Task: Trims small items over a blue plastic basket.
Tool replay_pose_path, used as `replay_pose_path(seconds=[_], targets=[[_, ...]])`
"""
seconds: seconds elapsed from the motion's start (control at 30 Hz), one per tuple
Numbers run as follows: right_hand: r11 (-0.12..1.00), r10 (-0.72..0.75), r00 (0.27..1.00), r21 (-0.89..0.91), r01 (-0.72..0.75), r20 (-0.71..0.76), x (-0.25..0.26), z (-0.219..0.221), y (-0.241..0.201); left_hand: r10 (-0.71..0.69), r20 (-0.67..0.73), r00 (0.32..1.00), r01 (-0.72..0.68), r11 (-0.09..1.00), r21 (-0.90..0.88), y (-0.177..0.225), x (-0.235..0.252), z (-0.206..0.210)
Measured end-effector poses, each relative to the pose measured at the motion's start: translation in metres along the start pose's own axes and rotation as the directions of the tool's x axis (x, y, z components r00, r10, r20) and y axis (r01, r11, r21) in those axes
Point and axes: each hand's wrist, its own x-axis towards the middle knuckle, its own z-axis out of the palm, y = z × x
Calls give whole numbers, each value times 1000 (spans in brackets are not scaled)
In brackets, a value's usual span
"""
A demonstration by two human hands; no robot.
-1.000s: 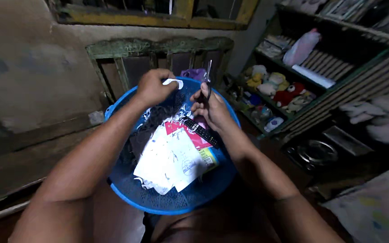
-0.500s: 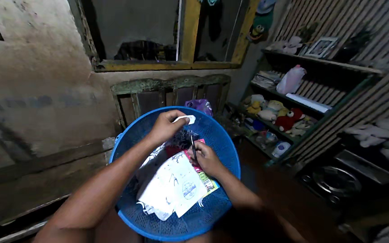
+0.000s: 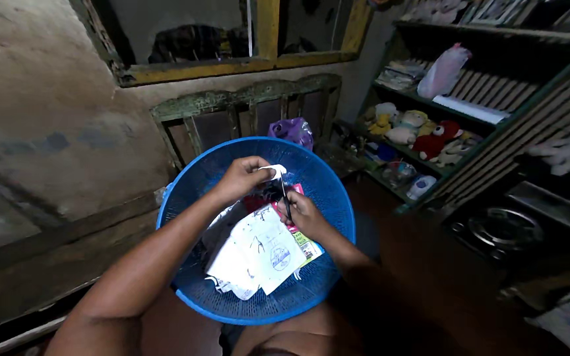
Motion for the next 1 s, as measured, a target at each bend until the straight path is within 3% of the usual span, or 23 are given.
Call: replay_pose_path(seconds=[0.4,1.0], targets=[[997,66,998,-52,-65,10,1,-1,1,3,36,999,-3,1000,1,-5,-3,-4],[993,102,995,52,-102,2,2,-1,-2,-13,101,995,9,999,32,-1,-8,-3]])
